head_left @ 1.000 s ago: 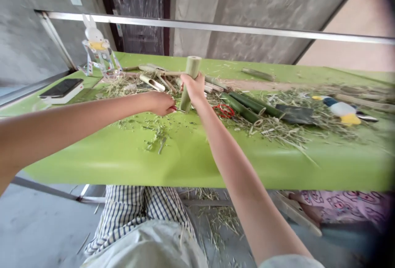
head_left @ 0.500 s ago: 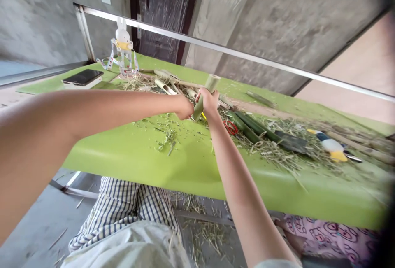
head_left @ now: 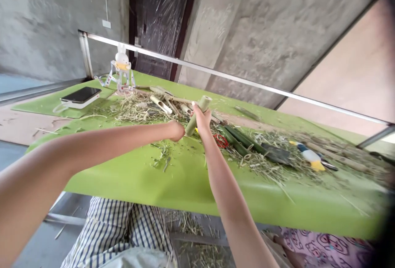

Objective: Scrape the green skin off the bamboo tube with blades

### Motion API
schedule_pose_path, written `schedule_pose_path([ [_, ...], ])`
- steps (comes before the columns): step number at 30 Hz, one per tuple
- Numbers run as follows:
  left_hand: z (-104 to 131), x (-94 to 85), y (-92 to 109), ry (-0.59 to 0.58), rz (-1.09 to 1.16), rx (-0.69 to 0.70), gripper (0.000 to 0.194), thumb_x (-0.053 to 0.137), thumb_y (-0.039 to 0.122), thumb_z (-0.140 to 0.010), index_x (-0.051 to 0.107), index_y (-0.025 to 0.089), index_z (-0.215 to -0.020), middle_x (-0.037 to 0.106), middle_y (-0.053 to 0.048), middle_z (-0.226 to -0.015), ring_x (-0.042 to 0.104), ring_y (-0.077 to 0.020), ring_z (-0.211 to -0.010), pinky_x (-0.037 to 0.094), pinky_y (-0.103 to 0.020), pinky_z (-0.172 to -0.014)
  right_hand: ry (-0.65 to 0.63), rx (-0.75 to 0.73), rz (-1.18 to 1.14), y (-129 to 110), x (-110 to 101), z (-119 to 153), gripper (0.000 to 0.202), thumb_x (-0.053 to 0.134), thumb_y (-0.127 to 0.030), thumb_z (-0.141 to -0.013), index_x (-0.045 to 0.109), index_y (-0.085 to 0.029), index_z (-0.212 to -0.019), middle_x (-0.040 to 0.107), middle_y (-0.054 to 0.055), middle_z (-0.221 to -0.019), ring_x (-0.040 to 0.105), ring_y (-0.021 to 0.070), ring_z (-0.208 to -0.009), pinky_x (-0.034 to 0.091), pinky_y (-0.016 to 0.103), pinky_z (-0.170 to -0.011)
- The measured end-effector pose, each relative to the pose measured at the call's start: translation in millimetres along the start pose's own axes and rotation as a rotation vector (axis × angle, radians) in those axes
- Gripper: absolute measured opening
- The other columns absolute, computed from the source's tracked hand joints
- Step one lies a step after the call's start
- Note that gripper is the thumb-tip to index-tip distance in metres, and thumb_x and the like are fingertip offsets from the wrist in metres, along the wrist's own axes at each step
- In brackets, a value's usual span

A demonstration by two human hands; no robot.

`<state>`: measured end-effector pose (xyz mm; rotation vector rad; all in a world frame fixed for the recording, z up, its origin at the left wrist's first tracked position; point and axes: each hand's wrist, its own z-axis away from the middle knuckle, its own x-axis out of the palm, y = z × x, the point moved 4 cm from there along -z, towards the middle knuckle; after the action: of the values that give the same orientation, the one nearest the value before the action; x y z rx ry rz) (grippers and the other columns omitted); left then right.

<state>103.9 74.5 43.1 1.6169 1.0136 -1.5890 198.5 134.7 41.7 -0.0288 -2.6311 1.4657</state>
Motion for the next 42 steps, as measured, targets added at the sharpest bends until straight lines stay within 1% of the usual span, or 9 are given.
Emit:
schedule_pose_path([
  [2,11.1,-3.5,-4.2,-0.156,-0.050,0.021,0.027,0.051,0.036,-0.084,0.061,0.016,-0.098,0.062,-0.007,-0.098,0.059,-0.0187,-0.084,0.049,-0.034,-0.074,-0.033,0.003,-0.055,-1.1,-0.2,0.1,0.030,0.059,-0.047,-0.068,0.049,-0.020,-0.078,0.050,-0.004,-0.054,0.050,0.0119,-0.045,0.042,0.026,-0.044],
  [4,20.6,-9.0,-8.8,-0.226,-0.109,0.036,0.029,0.050,0.036,-0.083,0.066,0.013,-0.086,0.065,-0.009,-0.080,0.060,-0.0199,-0.072,0.047,-0.031,-0.067,-0.062,0.027,-0.083,-1.3,-0.8,-0.4,0.031,0.058,-0.049,-0.068,0.049,-0.021,-0.078,0.050,-0.004,-0.055,0.051,0.0122,-0.045,0.043,0.026,-0.045],
  [9,24.2,-18.0,-7.1,-0.196,-0.221,0.034,0.037,0.039,0.038,-0.085,0.064,0.014,-0.095,0.067,-0.010,-0.077,0.059,-0.0185,-0.065,0.042,-0.028,-0.061,-0.065,0.025,-0.015,-1.8,-5.9,-4.3,0.027,0.063,-0.042,-0.064,0.053,-0.017,-0.067,0.053,0.000,-0.054,0.056,0.0146,-0.050,0.046,0.027,-0.050],
  [15,14.1,-9.0,4.9,-0.207,-0.291,0.065,0.034,0.040,0.036,-0.085,0.066,0.015,-0.093,0.068,-0.011,-0.081,0.059,-0.0207,-0.068,0.041,-0.029,-0.062,-0.016,0.042,-0.002,-3.7,-9.0,-4.3,0.019,0.056,-0.034,-0.068,0.051,-0.018,-0.060,0.053,0.000,-0.048,0.054,0.0136,-0.043,0.047,0.027,-0.047],
  [20,18.4,-6.4,7.6,-0.220,-0.294,0.073,0.038,0.036,0.036,-0.086,0.066,0.014,-0.093,0.067,-0.012,-0.079,0.059,-0.0213,-0.062,0.040,-0.031,-0.057,0.050,-0.003,0.073,-11.7,-6.9,4.0,0.015,0.056,-0.032,-0.068,0.049,-0.019,-0.063,0.050,-0.003,-0.044,0.052,0.0124,-0.038,0.044,0.025,-0.041],
  [26,17.0,-4.8,13.5,-0.217,-0.285,0.031,0.030,0.041,0.029,-0.084,0.067,0.015,-0.089,0.067,-0.011,-0.074,0.058,-0.0194,-0.062,0.041,-0.030,-0.060,0.110,0.001,0.152,-17.3,-4.8,10.6,0.015,0.056,-0.031,-0.066,0.048,-0.019,-0.061,0.049,-0.004,-0.044,0.053,0.0121,-0.039,0.042,0.023,-0.040],
  [33,14.5,-1.4,13.0,-0.225,-0.268,0.015,0.025,0.048,0.030,-0.081,0.069,0.017,-0.085,0.065,-0.008,-0.063,0.058,-0.0185,-0.062,0.042,-0.029,-0.065,0.118,-0.030,0.145,-19.0,-4.1,10.9,0.016,0.056,-0.030,-0.066,0.048,-0.019,-0.058,0.049,-0.004,-0.044,0.053,0.0120,-0.040,0.041,0.022,-0.039],
  [38,18.5,-4.7,9.3,-0.230,-0.303,-0.012,0.035,0.038,0.033,-0.085,0.066,0.015,-0.093,0.066,-0.010,-0.069,0.057,-0.0180,-0.055,0.042,-0.030,-0.057,0.120,-0.040,0.170,-19.5,-3.5,11.3,0.015,0.056,-0.030,-0.066,0.048,-0.019,-0.060,0.049,-0.003,-0.045,0.052,0.0121,-0.040,0.041,0.023,-0.040],
  [42,20.0,-2.7,15.0,-0.240,-0.313,0.014,0.038,0.034,0.034,-0.086,0.065,0.014,-0.094,0.067,-0.011,-0.077,0.058,-0.0196,-0.061,0.042,-0.029,-0.057,0.128,-0.010,0.175,-18.9,-4.6,11.9,0.016,0.054,-0.031,-0.068,0.047,-0.019,-0.060,0.049,-0.002,-0.048,0.053,0.0124,-0.042,0.043,0.024,-0.043],
])
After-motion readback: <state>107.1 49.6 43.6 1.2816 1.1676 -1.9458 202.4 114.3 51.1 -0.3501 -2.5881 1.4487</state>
